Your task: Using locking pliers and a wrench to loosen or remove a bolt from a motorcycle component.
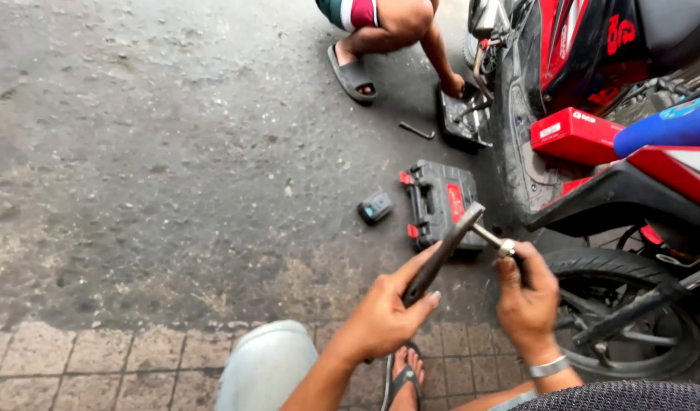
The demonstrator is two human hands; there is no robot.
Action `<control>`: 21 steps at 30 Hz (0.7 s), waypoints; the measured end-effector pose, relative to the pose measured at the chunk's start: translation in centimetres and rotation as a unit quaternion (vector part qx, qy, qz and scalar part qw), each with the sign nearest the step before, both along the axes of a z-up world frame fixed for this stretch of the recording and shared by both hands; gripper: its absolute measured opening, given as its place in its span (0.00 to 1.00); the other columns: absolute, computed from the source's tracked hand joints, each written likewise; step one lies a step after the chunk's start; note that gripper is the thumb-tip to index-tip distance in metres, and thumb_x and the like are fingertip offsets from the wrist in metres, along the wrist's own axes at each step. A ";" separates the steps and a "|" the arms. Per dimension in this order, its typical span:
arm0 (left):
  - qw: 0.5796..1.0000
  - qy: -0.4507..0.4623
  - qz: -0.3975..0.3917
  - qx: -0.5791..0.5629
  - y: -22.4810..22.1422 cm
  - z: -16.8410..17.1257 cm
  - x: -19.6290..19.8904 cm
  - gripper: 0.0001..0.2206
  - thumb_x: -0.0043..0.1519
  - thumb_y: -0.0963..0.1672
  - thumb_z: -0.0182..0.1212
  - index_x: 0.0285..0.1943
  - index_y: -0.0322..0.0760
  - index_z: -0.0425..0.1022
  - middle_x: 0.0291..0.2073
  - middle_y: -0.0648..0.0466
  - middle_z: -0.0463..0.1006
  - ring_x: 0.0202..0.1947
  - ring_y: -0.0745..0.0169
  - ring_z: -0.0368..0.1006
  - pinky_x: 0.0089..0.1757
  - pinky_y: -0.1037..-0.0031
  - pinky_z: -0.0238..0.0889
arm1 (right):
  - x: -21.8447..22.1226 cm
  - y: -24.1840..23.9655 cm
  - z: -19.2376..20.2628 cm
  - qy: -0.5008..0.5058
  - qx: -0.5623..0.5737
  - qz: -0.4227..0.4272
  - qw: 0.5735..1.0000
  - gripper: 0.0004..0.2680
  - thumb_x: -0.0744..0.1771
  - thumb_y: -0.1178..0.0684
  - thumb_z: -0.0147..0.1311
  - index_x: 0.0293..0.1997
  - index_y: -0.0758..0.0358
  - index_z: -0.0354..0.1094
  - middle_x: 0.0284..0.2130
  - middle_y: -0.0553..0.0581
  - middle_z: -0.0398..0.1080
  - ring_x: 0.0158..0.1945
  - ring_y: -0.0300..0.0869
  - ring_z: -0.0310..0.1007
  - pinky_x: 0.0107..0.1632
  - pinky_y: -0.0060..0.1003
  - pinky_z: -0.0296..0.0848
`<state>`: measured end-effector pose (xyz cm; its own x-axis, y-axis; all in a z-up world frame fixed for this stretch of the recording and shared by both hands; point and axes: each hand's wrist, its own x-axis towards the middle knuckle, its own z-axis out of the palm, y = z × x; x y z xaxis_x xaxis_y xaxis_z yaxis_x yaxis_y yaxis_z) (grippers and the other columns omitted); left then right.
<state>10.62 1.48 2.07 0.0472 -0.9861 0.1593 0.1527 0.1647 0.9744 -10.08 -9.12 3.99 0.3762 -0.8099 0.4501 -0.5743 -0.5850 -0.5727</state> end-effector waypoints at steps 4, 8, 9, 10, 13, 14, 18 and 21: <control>0.999 -0.015 0.025 0.034 -0.6 -0.6 -2.1 0.29 0.56 0.42 0.53 0.70 0.50 0.58 0.14 0.58 0.59 0.11 0.72 0.49 0.20 0.76 0.50 | 1.4 0.0 -3.5 -0.086 0.028 -0.029 0.995 0.12 0.70 0.45 0.36 0.40 0.62 0.64 0.40 0.55 0.71 0.48 0.41 0.70 0.56 0.34 0.64; 0.997 -0.028 0.065 0.016 -1.5 -1.6 -3.5 0.30 0.55 0.41 0.51 0.70 0.49 0.56 0.13 0.55 0.59 0.09 0.67 0.52 0.20 0.71 0.51 | 0.6 -2.0 -7.2 -0.036 0.006 -0.131 0.991 0.17 0.69 0.40 0.32 0.51 0.61 0.65 0.36 0.53 0.71 0.37 0.40 0.67 0.46 0.36 0.62; 0.995 -0.053 0.087 0.012 -1.7 -1.9 -3.6 0.31 0.54 0.41 0.51 0.70 0.49 0.56 0.13 0.52 0.62 0.10 0.60 0.55 0.22 0.67 0.53 | 1.0 -2.3 -7.7 -0.039 0.011 -0.150 0.988 0.20 0.69 0.38 0.29 0.52 0.62 0.64 0.37 0.55 0.72 0.40 0.43 0.68 0.48 0.39 0.62; 0.994 -0.055 0.092 0.007 -2.2 -2.4 -3.8 0.31 0.54 0.41 0.51 0.70 0.49 0.56 0.13 0.52 0.62 0.10 0.60 0.55 0.22 0.67 0.53 | 2.1 -2.1 -8.1 -0.043 0.006 -0.145 0.988 0.20 0.69 0.38 0.29 0.52 0.62 0.64 0.37 0.55 0.72 0.40 0.43 0.68 0.48 0.39 0.62; 0.967 -0.202 0.154 -0.003 -3.3 -4.7 -4.2 0.35 0.49 0.42 0.50 0.72 0.51 0.50 0.28 0.41 0.76 0.27 0.33 0.71 0.30 0.52 0.62 | 5.7 -0.3 -8.2 -0.246 0.172 -0.166 0.939 0.21 0.68 0.37 0.31 0.47 0.65 0.67 0.40 0.58 0.73 0.44 0.40 0.70 0.49 0.32 0.68; 0.944 -0.280 0.173 -0.004 -3.6 -5.6 -4.2 0.36 0.50 0.43 0.51 0.72 0.50 0.49 0.30 0.42 0.74 0.25 0.34 0.71 0.27 0.50 0.62 | 7.1 0.7 -7.0 -0.257 0.266 -0.247 0.896 0.22 0.68 0.36 0.32 0.46 0.65 0.70 0.41 0.58 0.73 0.44 0.39 0.70 0.49 0.33 0.66; 0.860 -0.481 0.169 -0.014 -4.8 -8.3 -2.4 0.36 0.54 0.51 0.56 0.73 0.49 0.47 0.32 0.43 0.69 0.21 0.38 0.72 0.22 0.49 0.63 | 7.1 1.3 -9.5 -0.373 0.502 -0.257 0.737 0.21 0.66 0.30 0.41 0.28 0.59 0.66 0.16 0.58 0.67 0.16 0.46 0.66 0.19 0.38 0.62; 0.800 -0.585 0.129 -0.027 -5.3 -10.1 -0.3 0.40 0.49 0.48 0.59 0.73 0.53 0.46 0.31 0.45 0.71 0.19 0.42 0.73 0.21 0.55 0.64 | 6.6 0.9 -10.6 -0.373 0.591 -0.184 0.691 0.26 0.67 0.29 0.36 0.31 0.69 0.65 0.10 0.62 0.58 0.14 0.50 0.59 0.25 0.47 0.67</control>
